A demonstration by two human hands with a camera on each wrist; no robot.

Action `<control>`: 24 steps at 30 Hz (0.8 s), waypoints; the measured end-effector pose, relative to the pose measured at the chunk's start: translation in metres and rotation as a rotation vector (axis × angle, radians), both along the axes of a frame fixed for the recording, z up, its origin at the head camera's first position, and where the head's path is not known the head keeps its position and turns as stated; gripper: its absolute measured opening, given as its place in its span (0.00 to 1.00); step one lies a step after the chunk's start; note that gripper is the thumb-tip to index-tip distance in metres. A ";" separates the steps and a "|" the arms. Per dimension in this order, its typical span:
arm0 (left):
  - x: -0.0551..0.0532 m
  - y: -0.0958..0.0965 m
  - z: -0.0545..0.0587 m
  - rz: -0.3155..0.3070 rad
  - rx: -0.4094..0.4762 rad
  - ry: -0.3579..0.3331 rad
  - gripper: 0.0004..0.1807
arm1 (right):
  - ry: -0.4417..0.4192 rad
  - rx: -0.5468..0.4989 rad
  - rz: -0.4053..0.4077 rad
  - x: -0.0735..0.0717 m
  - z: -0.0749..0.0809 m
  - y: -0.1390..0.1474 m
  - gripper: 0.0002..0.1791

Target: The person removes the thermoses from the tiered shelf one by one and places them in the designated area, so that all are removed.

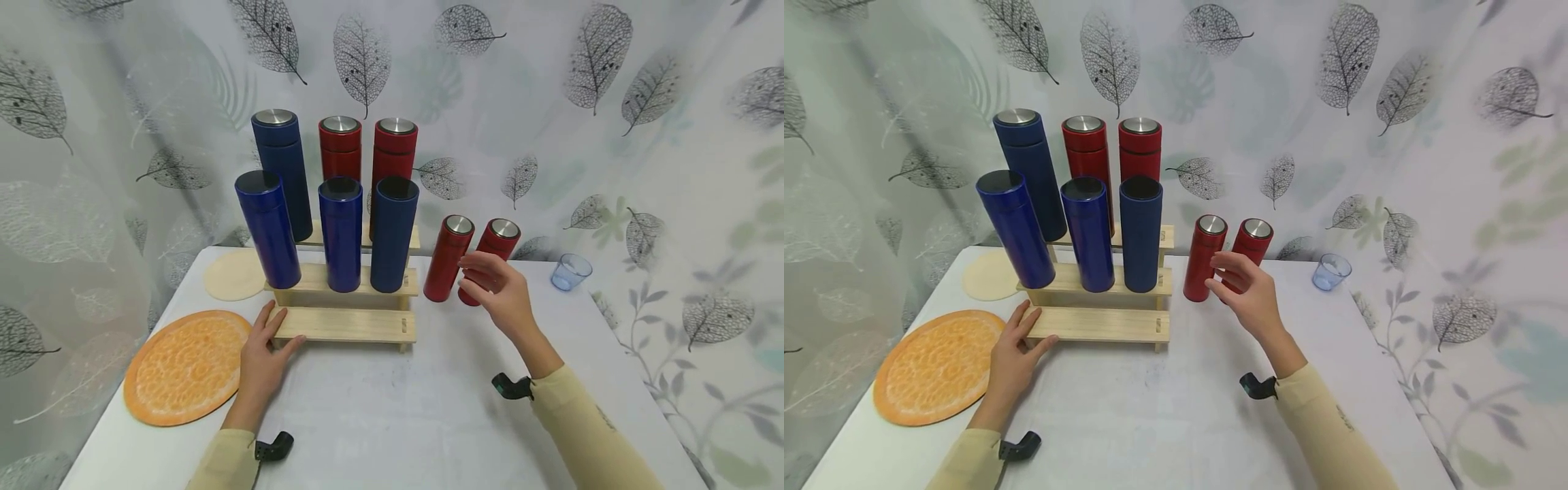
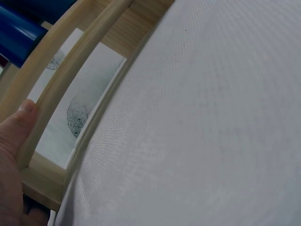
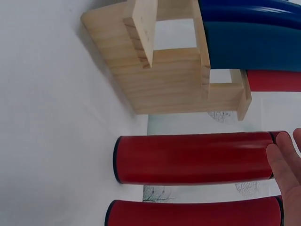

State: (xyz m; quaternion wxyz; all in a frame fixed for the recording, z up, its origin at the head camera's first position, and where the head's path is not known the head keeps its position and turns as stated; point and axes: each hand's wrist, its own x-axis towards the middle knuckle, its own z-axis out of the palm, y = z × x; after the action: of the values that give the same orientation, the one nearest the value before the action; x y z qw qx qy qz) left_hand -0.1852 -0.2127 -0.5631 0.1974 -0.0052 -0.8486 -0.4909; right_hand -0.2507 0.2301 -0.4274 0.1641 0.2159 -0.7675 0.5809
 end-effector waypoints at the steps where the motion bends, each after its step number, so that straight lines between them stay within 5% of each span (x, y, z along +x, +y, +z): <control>1: 0.000 0.000 0.000 0.000 0.001 -0.003 0.39 | -0.001 -0.003 0.004 -0.001 0.001 -0.002 0.24; 24: 0.001 0.000 0.000 -0.010 -0.020 0.018 0.40 | -0.005 -0.002 0.039 -0.012 0.010 -0.031 0.29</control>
State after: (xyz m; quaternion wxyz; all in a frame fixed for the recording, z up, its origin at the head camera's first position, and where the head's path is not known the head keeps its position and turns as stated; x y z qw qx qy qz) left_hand -0.1845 -0.2125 -0.5628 0.2027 -0.0159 -0.8516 -0.4831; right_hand -0.2627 0.1991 -0.4174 0.1510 0.2291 -0.7629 0.5854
